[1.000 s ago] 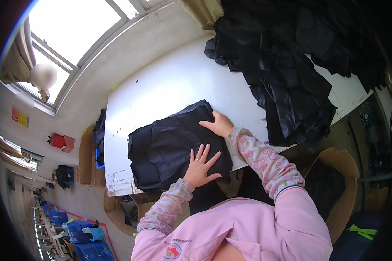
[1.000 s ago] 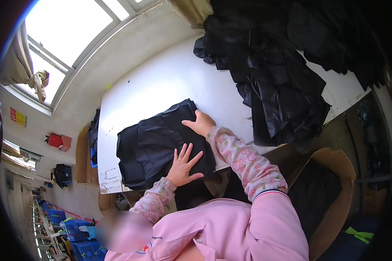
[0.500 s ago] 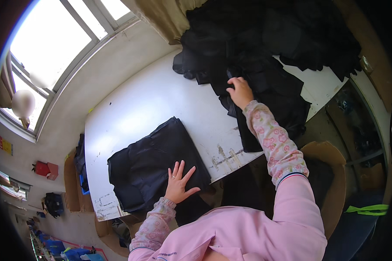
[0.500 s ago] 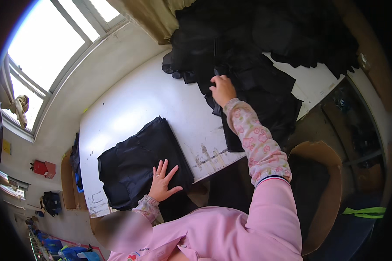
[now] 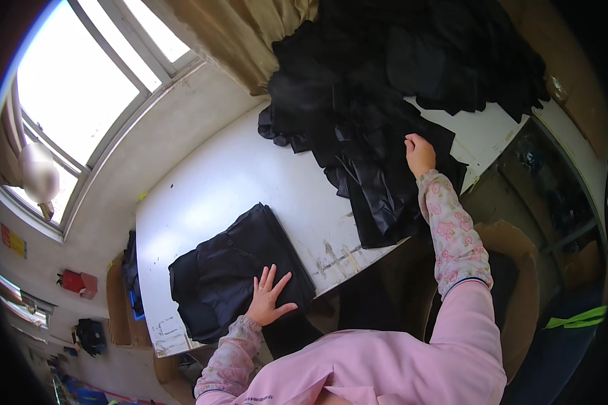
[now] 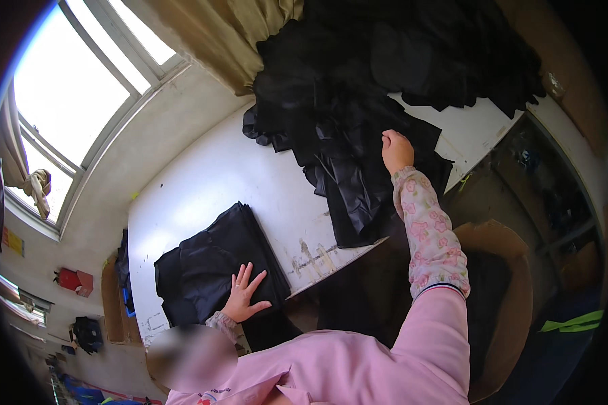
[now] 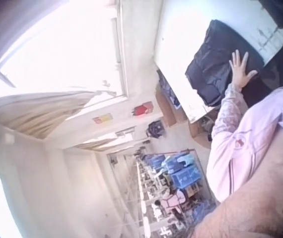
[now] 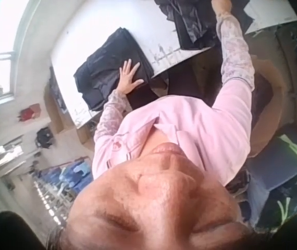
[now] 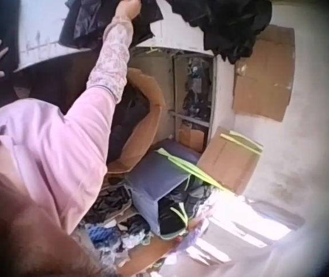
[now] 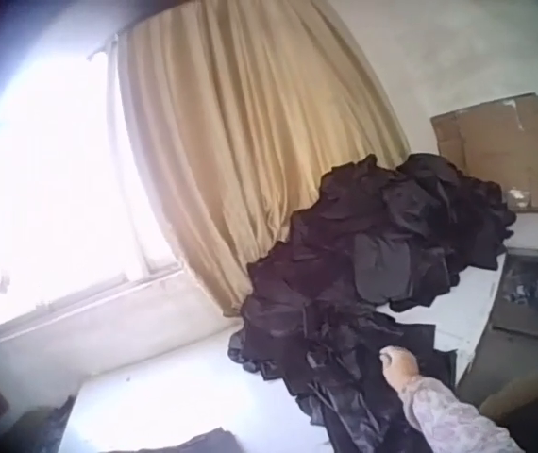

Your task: The recorder is inspecting and sorting black garment or equipment parts on a workbench.

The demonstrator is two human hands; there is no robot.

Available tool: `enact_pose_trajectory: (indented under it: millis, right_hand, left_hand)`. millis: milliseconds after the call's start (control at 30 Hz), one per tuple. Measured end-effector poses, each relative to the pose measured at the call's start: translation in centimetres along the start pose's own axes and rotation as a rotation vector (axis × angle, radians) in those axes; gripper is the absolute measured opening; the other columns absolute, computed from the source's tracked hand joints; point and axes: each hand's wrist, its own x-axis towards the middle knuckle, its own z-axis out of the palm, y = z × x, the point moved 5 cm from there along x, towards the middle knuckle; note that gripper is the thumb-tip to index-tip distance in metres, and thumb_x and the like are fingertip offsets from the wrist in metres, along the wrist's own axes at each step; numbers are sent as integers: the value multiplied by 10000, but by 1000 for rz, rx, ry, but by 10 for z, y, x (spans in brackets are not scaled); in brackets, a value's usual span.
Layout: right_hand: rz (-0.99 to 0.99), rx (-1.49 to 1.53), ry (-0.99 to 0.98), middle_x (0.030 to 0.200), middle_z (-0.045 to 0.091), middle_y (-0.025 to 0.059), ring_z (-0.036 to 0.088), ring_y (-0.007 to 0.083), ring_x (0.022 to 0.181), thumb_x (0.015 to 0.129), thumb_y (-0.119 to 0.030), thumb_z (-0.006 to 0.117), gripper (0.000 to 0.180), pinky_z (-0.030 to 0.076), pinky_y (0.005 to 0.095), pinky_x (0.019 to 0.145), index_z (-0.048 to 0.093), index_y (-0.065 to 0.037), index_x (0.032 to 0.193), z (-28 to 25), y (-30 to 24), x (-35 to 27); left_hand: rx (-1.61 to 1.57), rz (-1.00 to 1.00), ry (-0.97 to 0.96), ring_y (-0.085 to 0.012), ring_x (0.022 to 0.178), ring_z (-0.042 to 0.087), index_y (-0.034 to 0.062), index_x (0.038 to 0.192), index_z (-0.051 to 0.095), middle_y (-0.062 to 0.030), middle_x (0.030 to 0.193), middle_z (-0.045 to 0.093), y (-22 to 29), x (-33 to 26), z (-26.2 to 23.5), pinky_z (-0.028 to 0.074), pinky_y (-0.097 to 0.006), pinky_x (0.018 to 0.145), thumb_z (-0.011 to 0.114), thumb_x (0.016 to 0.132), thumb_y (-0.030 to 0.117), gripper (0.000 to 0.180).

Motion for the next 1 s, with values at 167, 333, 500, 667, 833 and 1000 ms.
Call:
enact_pose_trajectory:
  millis: [167, 333, 500, 667, 833, 1000]
  right_hand:
    - [-285, 218, -240, 1247, 598, 147, 553, 344, 1160, 761, -260, 754, 526, 436, 484, 950, 564, -110, 1228, -52, -83, -30]
    - [-223, -384, -805, 1513, 295, 216, 370, 427, 1340, 673, -359, 815, 1025, 304, 601, 1061, 229, -241, 1505, -12, -62, -101]
    - [-70, 64, -348, 969, 680, 204, 654, 364, 901, 873, -189, 612, 265, 516, 378, 812, 679, -81, 1105, 4, -16, -64]
    - [179, 827, -296, 869, 697, 95, 625, 158, 783, 917, -156, 601, 233, 471, 278, 728, 661, 37, 1031, -15, -83, -33]
    - [156, 1053, -249, 795, 620, -15, 499, 55, 745, 950, -145, 578, 209, 413, 217, 674, 651, 50, 972, -36, -159, -63]
    - [-42, 865, -180, 754, 622, 56, 508, 80, 699, 926, -111, 592, 179, 430, 249, 635, 627, 53, 987, -57, -200, -118]
  left_hand:
    - [-54, -41, -44, -410, 1457, 64, 239, 1475, 353, -188, 1575, 125, 0, 2, -7, 111, -660, 1098, 657, 816, 562, 795]
    - [-41, -52, -6, -406, 1457, 72, 241, 1469, 364, -185, 1574, 133, 2, 0, -6, 120, -659, 1097, 656, 823, 551, 774]
    - [-40, -45, 1, -410, 1453, 96, 225, 1465, 371, -188, 1567, 158, 9, 3, -7, 116, -655, 1098, 659, 834, 517, 753]
    - [-39, -73, 82, -396, 1445, 157, 171, 1466, 363, -202, 1532, 249, 22, 13, -22, 139, -601, 1124, 688, 833, 464, 769]
    - [-935, 83, 252, -291, 1439, 224, -2, 1439, 344, -172, 1518, 308, 99, 81, -30, 194, -352, 1153, 735, 831, 313, 788]
    - [-1296, -10, 468, -214, 1282, 433, -7, 1368, 443, -96, 1377, 483, 117, 118, -47, 317, -322, 1077, 696, 878, 193, 587]
